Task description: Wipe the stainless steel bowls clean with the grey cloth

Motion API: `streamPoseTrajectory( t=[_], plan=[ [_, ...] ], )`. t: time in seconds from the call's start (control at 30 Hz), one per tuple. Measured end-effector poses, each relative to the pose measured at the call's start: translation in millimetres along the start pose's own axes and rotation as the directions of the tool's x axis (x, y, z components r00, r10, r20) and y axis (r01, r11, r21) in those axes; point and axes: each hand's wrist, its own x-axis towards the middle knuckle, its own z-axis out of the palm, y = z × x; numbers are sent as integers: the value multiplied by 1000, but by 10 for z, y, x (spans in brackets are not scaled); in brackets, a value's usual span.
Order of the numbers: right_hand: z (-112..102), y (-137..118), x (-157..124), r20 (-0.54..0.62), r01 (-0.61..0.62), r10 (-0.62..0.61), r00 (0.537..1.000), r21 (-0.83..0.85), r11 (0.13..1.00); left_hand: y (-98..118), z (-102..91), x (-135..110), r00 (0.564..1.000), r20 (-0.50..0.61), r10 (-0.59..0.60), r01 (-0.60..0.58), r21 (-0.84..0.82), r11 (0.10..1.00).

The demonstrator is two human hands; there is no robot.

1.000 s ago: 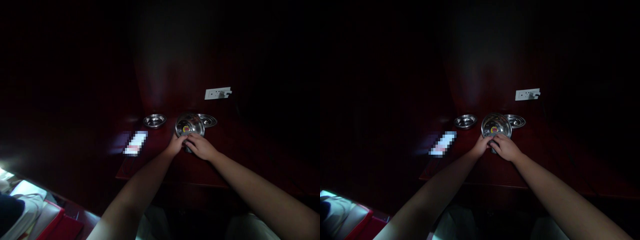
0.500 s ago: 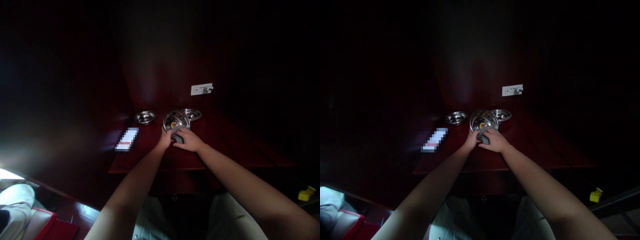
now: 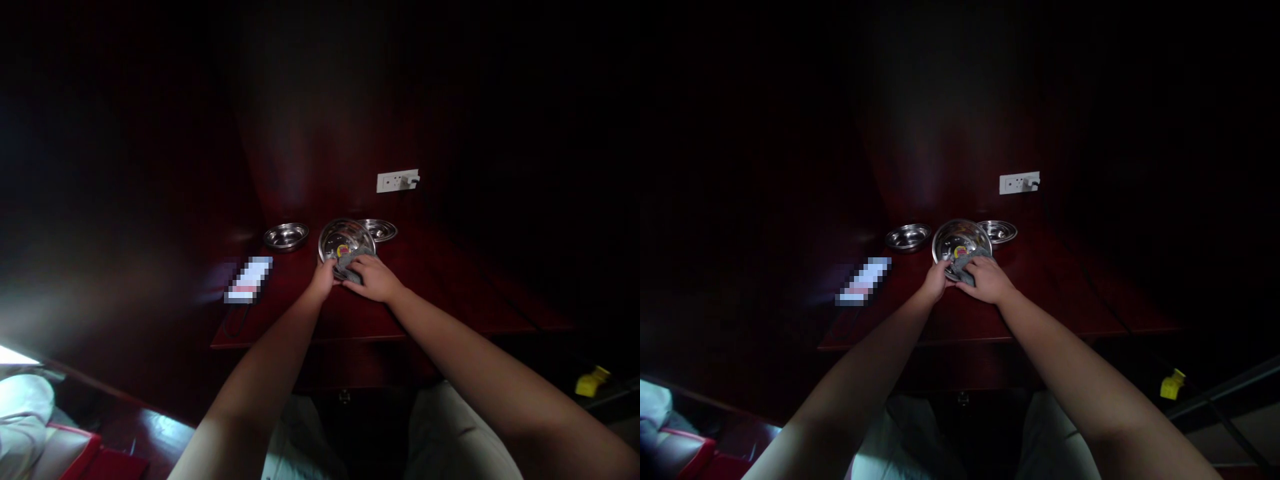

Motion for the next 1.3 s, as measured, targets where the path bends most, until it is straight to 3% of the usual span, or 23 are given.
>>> streamPoseTrajectory(
  t=[0.43,0.7,0.97,1.3],
  plan=[
    [32,23,-3,19,-7,8,1000,-41,999,37,13,6,995,79,-62,74,-153,985],
    [8,17,-13,24,19,-18,1000,-38,999,91,40,-23,986,142,-89,112,-164,980],
    [-6,-59,24,36,68,-66,997,-74,995,120,48,-47,988,124,-92,114,-187,976],
    [130,-152,42,58,79,-78,995,-8,997,141,60,-89,994,82,-78,91,-179,980]
  ],
)
